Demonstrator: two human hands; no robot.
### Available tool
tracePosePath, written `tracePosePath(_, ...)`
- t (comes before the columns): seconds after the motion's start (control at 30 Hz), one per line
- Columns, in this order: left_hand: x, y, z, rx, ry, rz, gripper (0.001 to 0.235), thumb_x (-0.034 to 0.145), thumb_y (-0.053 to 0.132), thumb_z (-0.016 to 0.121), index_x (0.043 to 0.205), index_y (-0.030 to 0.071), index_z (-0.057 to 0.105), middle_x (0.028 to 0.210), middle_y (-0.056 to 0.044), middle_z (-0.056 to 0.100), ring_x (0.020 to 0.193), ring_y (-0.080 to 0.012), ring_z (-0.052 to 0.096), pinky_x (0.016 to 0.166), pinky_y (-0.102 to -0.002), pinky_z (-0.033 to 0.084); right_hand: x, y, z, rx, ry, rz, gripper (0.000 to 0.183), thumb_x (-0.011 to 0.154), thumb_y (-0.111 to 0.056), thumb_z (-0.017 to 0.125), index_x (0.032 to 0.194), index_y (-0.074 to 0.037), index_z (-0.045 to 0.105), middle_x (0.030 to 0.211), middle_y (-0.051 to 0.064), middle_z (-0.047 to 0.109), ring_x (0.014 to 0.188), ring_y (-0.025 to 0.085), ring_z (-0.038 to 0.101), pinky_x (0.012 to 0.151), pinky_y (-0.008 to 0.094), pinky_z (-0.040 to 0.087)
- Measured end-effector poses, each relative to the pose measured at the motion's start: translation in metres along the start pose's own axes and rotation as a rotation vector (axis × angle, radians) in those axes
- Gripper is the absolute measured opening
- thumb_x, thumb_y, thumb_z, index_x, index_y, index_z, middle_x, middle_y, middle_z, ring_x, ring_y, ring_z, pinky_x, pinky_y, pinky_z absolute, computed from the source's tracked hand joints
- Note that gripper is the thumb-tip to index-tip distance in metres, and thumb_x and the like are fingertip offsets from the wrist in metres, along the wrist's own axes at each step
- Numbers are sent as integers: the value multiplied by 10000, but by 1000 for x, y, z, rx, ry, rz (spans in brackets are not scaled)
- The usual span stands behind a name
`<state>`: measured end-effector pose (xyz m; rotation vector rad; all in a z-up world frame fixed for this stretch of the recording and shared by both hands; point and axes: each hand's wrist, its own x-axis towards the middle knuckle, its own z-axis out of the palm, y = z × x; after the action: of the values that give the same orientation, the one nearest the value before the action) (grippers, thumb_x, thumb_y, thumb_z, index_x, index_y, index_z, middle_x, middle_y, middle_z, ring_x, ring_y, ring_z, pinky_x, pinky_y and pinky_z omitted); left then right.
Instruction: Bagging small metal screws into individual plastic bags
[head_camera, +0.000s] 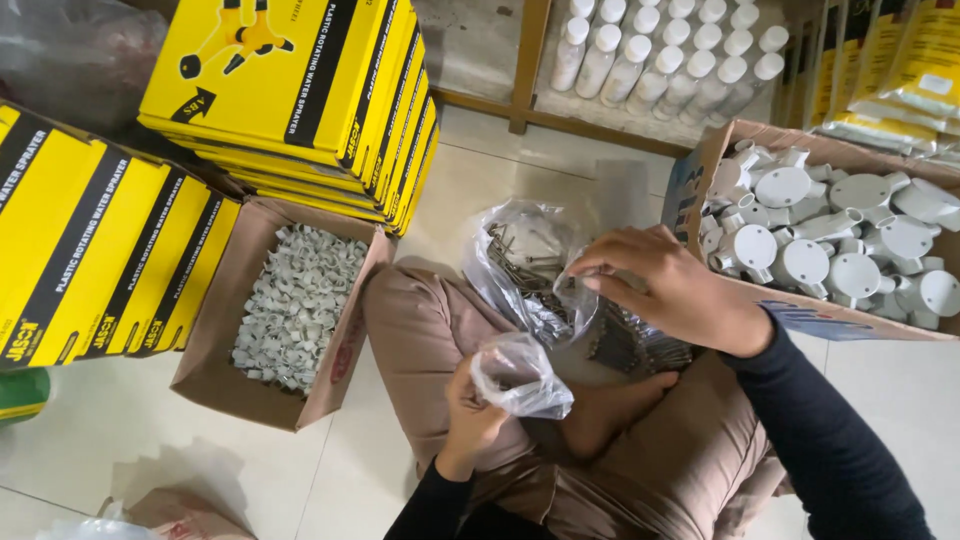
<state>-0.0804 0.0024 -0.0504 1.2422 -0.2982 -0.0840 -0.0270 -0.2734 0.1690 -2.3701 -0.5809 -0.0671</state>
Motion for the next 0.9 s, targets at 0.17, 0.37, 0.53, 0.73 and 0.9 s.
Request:
tracePosePath(0.17,3,7,-5,147,41,-70,156,766,49,747,922,54,737,873,-60,749,806,-158,694,739,-306,552,-13,111,104,130,-103,394,229,984,-184,633,1178,-72,679,1146,93,729,989,204,732,861,327,569)
tracePosePath(0.37,12,-10,-6,187,0,-143,117,750,48,772,856,80,734,785,-20,734,703,-114,656,656,-280,525,-16,219,223,172,-106,433,342,961,11,560,1294,-28,623,1391,164,586,1264,287,596,1060,390,487)
tracePosePath(0.53,16,-28,-15,232,-13,-158,140,721,32,764,829,115,729,769,-11,739,697,-122,687,670,-268,539,7,266,277,84,-33,356,177,976,-135,604,1110,-32,657,1199,146,603,1258,279,562,1103,407,406)
tracePosePath(0.73,28,-30,-23,239,-23,-193,145,728,141,791,858,95,744,820,-46,770,741,-156,726,708,-285,559,21,260,292,-22,-224,440,122,886,-75,689,977,-115,617,1088,109,657,1086,306,589,921,428,444)
tracePosePath(0.9,25,-41,-29,283,32,-159,221,691,79,853,876,73,735,784,-17,754,697,-98,687,635,-264,550,13,259,310,-229,-189,365,197,845,66,508,977,-68,566,939,149,678,930,351,667,808,466,535)
